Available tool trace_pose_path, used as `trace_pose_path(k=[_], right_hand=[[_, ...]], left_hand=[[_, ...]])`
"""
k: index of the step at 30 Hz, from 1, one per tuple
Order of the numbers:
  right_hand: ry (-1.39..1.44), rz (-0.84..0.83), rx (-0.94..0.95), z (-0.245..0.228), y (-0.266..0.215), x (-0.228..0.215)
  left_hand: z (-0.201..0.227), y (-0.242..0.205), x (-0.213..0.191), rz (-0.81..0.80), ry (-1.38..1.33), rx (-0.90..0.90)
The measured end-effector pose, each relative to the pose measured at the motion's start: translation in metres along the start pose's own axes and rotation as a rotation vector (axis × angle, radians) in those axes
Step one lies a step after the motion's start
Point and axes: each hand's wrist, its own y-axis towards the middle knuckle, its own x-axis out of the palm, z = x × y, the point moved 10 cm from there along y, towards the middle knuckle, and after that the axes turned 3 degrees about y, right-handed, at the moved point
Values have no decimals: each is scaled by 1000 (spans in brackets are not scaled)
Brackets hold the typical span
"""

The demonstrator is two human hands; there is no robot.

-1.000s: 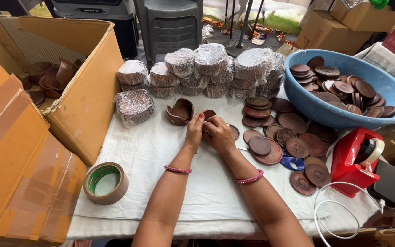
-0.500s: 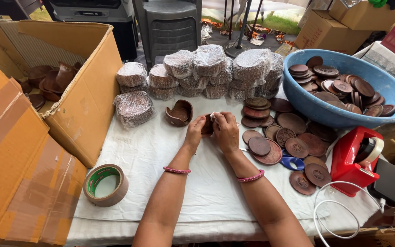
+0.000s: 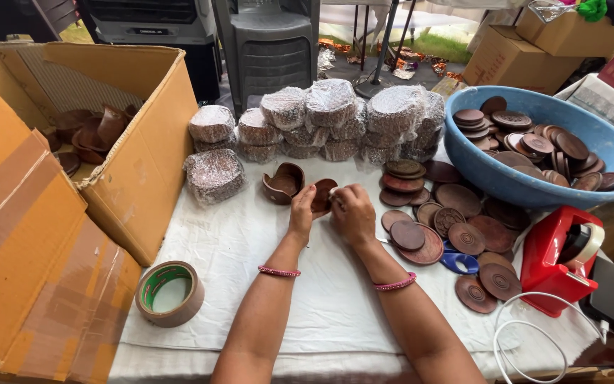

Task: The person wipes a small, dark brown wooden bowl with a white cloth. They hold the bowl in their left hand and rub its surface with the cloth in their right hand, turning the bowl to clean different sides. The workspace contains stacks of wrapped items, a blue basin filled with wooden discs, and cardboard boxes.

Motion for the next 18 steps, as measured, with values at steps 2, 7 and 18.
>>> trace_pose_path(k=[2,7,18], right_hand=[[36,62,3,5,0,-7],[143,156,-46,-8,1,-19],[165,-25,55,25,-1,17]], left_hand=[[-2,-1,7,-37,7,-11],[-11,0,17,-116,63,-7],[14,-2,8,10,-59,138]])
